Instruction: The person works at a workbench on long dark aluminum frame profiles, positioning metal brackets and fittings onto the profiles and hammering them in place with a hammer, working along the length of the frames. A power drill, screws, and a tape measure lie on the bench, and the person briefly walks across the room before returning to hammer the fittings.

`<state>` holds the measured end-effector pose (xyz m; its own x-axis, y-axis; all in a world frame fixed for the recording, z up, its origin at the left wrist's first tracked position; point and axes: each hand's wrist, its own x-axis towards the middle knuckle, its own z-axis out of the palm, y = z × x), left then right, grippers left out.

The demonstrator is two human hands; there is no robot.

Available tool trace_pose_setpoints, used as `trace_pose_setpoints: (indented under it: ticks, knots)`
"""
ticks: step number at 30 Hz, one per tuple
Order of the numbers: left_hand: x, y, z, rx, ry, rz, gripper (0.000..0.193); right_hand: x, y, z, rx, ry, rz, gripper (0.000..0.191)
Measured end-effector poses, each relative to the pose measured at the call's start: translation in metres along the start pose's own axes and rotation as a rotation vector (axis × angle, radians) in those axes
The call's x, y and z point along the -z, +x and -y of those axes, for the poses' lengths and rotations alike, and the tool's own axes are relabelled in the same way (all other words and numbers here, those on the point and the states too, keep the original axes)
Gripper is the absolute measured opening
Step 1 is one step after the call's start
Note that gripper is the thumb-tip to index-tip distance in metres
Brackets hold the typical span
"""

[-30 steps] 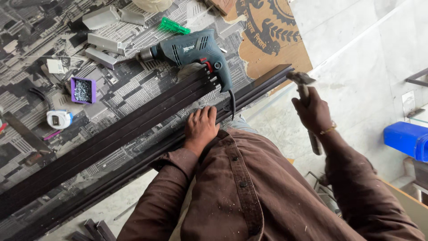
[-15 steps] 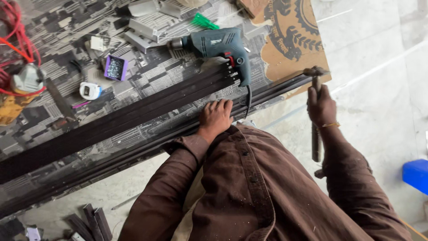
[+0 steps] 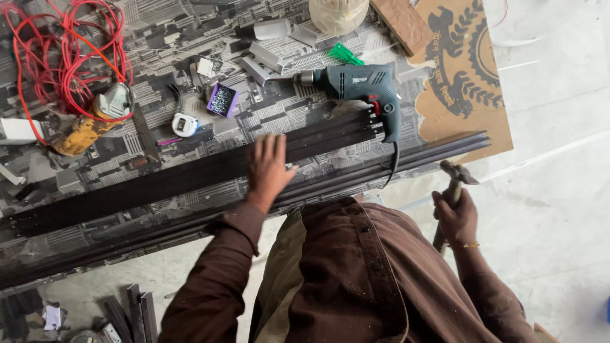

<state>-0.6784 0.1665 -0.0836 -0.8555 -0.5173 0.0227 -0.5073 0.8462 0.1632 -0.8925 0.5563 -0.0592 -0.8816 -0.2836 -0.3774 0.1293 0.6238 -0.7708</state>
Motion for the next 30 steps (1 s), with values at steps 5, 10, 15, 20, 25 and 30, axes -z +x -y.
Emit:
trace_pose_setpoints:
  ticks: [5,10,15,20,25,30]
  knots:
    - [0.012,-0.004,0.073,-0.010,0.132,0.278,0.112,-0.046,0.000,0.036,-0.004,-0.002,0.013,0.028]
    - [0.010,-0.002,0.098,-0.123,0.084,0.261,0.101,-0.077,0.005,0.076,0.033,-0.033,0.005,0.026]
    - [0.017,-0.008,0.124,-0.064,0.080,0.378,0.088,-0.093,-0.004,0.089,0.028,0.030,-0.065,0.029]
    - [0.038,-0.014,0.161,-0.064,-0.061,0.472,0.091,-0.098,-0.018,0.086,0.007,0.067,-0.050,0.029]
    - [0.046,-0.001,0.190,-0.062,-0.337,0.695,0.103,-0.092,-0.020,0.078,0.000,-0.078,-0.039,0.031]
    - [0.043,0.017,0.208,0.061,-0.716,1.036,0.104,-0.080,-0.022,0.050,-0.056,-0.238,-0.103,0.037]
